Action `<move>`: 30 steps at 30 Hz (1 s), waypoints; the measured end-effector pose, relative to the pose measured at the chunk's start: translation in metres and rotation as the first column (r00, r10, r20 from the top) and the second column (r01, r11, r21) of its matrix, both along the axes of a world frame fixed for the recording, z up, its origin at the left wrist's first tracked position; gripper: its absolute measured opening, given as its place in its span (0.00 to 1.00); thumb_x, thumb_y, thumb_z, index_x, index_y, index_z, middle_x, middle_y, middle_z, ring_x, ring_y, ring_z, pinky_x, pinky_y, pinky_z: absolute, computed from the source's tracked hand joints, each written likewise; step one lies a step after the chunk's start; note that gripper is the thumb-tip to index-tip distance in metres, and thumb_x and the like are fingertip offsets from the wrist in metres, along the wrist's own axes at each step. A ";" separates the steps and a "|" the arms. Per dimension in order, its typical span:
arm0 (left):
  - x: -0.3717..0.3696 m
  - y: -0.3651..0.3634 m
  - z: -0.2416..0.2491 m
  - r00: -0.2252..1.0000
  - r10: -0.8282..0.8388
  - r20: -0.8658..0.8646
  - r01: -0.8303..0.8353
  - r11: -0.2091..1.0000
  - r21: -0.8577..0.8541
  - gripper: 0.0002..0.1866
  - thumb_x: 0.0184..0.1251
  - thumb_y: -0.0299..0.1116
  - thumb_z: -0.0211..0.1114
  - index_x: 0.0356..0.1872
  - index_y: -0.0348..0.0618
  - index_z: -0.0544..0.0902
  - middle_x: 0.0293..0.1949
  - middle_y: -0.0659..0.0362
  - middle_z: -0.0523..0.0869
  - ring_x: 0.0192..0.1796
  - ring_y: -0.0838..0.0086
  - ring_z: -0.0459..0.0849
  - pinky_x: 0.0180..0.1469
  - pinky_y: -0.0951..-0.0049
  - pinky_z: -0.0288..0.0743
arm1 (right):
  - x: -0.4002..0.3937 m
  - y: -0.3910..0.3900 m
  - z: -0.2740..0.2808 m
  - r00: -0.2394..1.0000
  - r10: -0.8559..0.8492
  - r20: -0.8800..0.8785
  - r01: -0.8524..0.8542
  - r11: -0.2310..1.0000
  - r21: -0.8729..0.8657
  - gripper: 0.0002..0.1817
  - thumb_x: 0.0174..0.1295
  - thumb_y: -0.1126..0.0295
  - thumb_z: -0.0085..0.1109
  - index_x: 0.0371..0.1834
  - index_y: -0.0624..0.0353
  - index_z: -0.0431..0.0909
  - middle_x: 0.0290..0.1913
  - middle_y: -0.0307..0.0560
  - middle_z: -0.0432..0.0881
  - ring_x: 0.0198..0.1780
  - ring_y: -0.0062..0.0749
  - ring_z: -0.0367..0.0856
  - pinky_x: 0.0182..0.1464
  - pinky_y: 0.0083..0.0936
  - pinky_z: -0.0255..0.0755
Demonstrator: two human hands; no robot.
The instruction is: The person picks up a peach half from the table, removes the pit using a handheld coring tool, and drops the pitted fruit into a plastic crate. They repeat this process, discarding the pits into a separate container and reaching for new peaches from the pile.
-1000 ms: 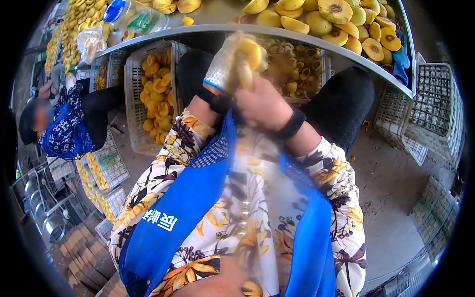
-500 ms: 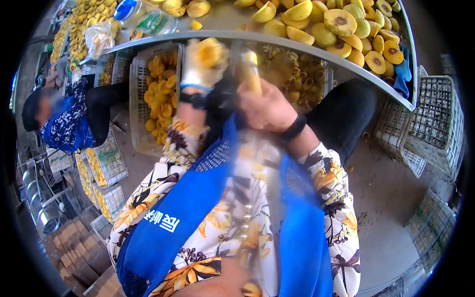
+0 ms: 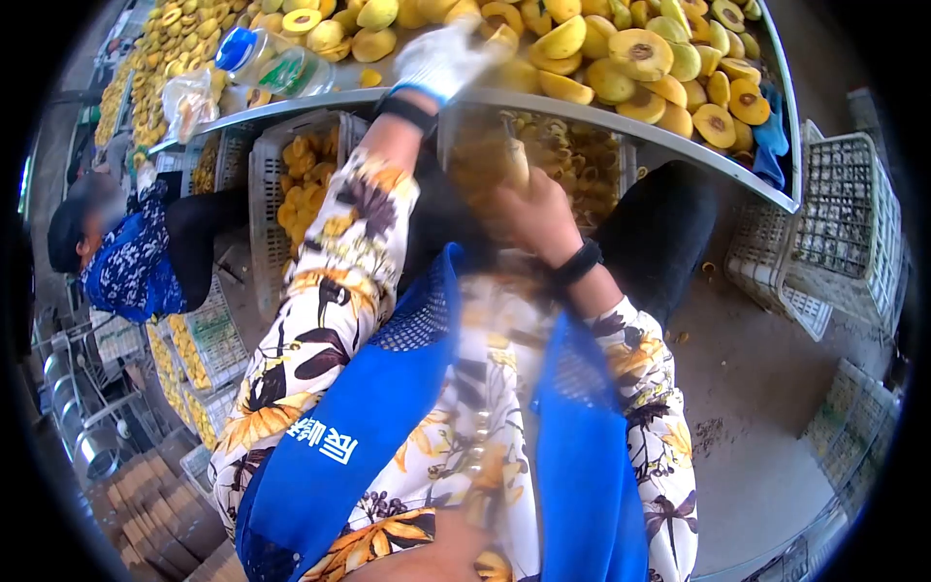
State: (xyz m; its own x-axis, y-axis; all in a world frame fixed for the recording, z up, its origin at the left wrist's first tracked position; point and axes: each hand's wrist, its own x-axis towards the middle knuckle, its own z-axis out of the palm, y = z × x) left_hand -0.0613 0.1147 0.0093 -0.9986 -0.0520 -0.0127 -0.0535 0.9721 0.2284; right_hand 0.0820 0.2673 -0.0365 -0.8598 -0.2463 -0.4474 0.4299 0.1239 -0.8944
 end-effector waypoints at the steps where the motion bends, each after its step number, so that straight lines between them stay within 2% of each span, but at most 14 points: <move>1: -0.014 0.010 -0.015 0.998 -0.054 0.016 0.054 0.998 0.041 0.33 0.52 0.58 0.59 0.58 0.56 0.70 0.49 0.53 0.80 0.51 0.58 0.78 0.53 0.57 0.70 | 0.001 0.004 -0.001 0.999 -0.021 -0.030 0.022 0.999 0.025 0.06 0.57 0.71 0.53 0.33 0.61 0.69 0.16 0.37 0.69 0.10 0.18 0.64 0.12 0.16 0.58; 3: -0.036 0.015 -0.038 0.991 -0.129 0.035 0.125 0.989 0.083 0.34 0.51 0.57 0.60 0.60 0.56 0.69 0.54 0.53 0.76 0.55 0.59 0.75 0.56 0.57 0.68 | 0.003 0.014 -0.003 0.987 -0.049 -0.152 0.057 0.997 0.051 0.06 0.57 0.71 0.52 0.33 0.61 0.69 0.16 0.36 0.69 0.10 0.18 0.64 0.12 0.15 0.58; 7: -0.029 -0.002 -0.035 0.985 -0.160 -0.065 0.173 0.919 0.355 0.23 0.49 0.50 0.63 0.46 0.51 0.81 0.41 0.56 0.84 0.44 0.66 0.82 0.48 0.68 0.74 | -0.004 0.025 0.006 0.955 -0.162 -0.248 0.177 0.984 0.037 0.10 0.58 0.70 0.52 0.40 0.63 0.69 0.17 0.38 0.72 0.10 0.17 0.65 0.12 0.14 0.58; 8: -0.007 -0.003 -0.022 0.996 -0.093 -0.003 0.073 0.758 0.648 0.22 0.46 0.45 0.66 0.44 0.49 0.81 0.38 0.55 0.85 0.43 0.69 0.82 0.46 0.71 0.74 | -0.010 0.024 0.015 0.958 -0.211 -0.196 0.211 0.977 -0.022 0.13 0.60 0.68 0.52 0.44 0.64 0.68 0.19 0.39 0.73 0.10 0.16 0.64 0.11 0.13 0.57; 10: 0.034 0.002 0.000 0.992 -0.104 -0.073 0.119 0.554 0.824 0.19 0.44 0.35 0.68 0.42 0.47 0.83 0.40 0.53 0.83 0.44 0.70 0.81 0.48 0.75 0.74 | -0.020 0.025 0.019 0.951 -0.280 -0.129 0.249 0.944 -0.215 0.17 0.63 0.63 0.52 0.49 0.64 0.66 0.22 0.43 0.74 0.10 0.15 0.62 0.11 0.13 0.57; 12: 0.060 0.002 -0.006 0.842 -0.223 -0.491 0.517 0.593 0.617 0.17 0.45 0.30 0.66 0.41 0.46 0.83 0.45 0.50 0.81 0.47 0.66 0.80 0.51 0.75 0.73 | -0.033 0.023 0.015 0.955 -0.294 -0.039 0.252 0.874 -0.414 0.19 0.64 0.60 0.51 0.50 0.63 0.66 0.22 0.44 0.74 0.09 0.16 0.59 0.11 0.14 0.56; 16: 0.107 0.003 -0.001 0.820 -0.322 -0.473 0.551 0.670 0.498 0.20 0.46 0.23 0.63 0.46 0.44 0.80 0.48 0.49 0.78 0.52 0.64 0.78 0.54 0.73 0.72 | -0.034 0.011 0.020 0.972 -0.235 0.015 0.209 0.829 -0.519 0.18 0.65 0.59 0.50 0.49 0.61 0.66 0.22 0.44 0.73 0.09 0.17 0.58 0.11 0.15 0.55; 18: 0.125 0.012 0.008 0.959 -0.002 -0.285 0.280 0.179 0.943 0.22 0.53 0.25 0.61 0.52 0.41 0.74 0.48 0.52 0.78 0.51 0.67 0.78 0.53 0.74 0.72 | -0.029 0.002 0.023 0.959 -0.255 -0.123 0.157 0.841 -0.517 0.17 0.65 0.59 0.50 0.47 0.61 0.66 0.21 0.44 0.73 0.09 0.17 0.58 0.11 0.15 0.54; 19: 0.130 0.017 0.010 0.990 0.091 -0.112 0.124 -0.145 0.982 0.23 0.56 0.27 0.60 0.55 0.39 0.71 0.48 0.53 0.78 0.50 0.68 0.78 0.53 0.74 0.72 | -0.026 0.000 0.024 0.960 -0.263 -0.099 0.170 0.825 -0.539 0.16 0.64 0.60 0.51 0.46 0.60 0.67 0.20 0.43 0.73 0.09 0.17 0.60 0.11 0.16 0.56; 22: 0.127 0.021 -0.018 0.998 0.061 -0.022 0.045 -0.410 0.911 0.22 0.66 0.34 0.55 0.58 0.36 0.66 0.46 0.56 0.78 0.49 0.72 0.78 0.52 0.75 0.72 | -0.019 -0.014 0.020 0.908 -0.262 -0.328 0.174 0.946 -0.273 0.16 0.63 0.61 0.52 0.47 0.61 0.67 0.21 0.44 0.75 0.12 0.21 0.65 0.13 0.17 0.59; 23: 0.122 0.020 -0.023 0.977 0.066 0.203 -0.150 -0.464 0.873 0.21 0.68 0.41 0.53 0.54 0.37 0.69 0.45 0.55 0.79 0.47 0.72 0.79 0.50 0.74 0.74 | -0.018 -0.016 0.019 0.871 -0.241 -0.429 0.195 0.969 -0.151 0.16 0.63 0.61 0.52 0.47 0.61 0.67 0.22 0.46 0.76 0.15 0.25 0.68 0.15 0.20 0.61; 26: 0.114 0.013 -0.049 0.978 0.114 0.173 -0.085 -0.539 0.838 0.20 0.68 0.42 0.52 0.53 0.38 0.70 0.45 0.55 0.79 0.46 0.71 0.80 0.48 0.74 0.75 | -0.012 -0.012 0.011 0.650 0.002 -0.760 0.347 0.889 0.298 0.19 0.59 0.61 0.56 0.46 0.63 0.68 0.27 0.59 0.79 0.27 0.53 0.79 0.26 0.37 0.71; 27: 0.115 0.013 -0.041 0.983 0.172 0.063 0.004 -0.363 0.932 0.19 0.68 0.42 0.53 0.52 0.37 0.71 0.45 0.55 0.79 0.44 0.71 0.80 0.46 0.73 0.76 | -0.007 -0.009 0.024 0.759 0.002 -0.652 0.274 0.906 0.322 0.19 0.57 0.62 0.58 0.45 0.64 0.67 0.30 0.64 0.78 0.37 0.62 0.75 0.35 0.44 0.70; 30: 0.115 0.015 -0.026 0.979 0.203 -0.004 0.088 -0.403 0.911 0.18 0.67 0.40 0.55 0.51 0.37 0.72 0.45 0.55 0.79 0.44 0.73 0.80 0.46 0.75 0.76 | -0.001 -0.005 0.028 0.830 0.125 -0.543 0.164 0.877 0.452 0.17 0.57 0.63 0.57 0.42 0.64 0.67 0.30 0.65 0.77 0.35 0.62 0.76 0.33 0.43 0.70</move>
State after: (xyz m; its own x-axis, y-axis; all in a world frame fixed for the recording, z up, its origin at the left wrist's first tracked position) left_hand 0.0539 0.1292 -0.0166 -0.9847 -0.1702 -0.0377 0.0746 -0.6068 0.7913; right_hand 0.0813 0.2621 -0.0082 -0.9925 -0.1155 0.0390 -0.0990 0.5775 -0.8104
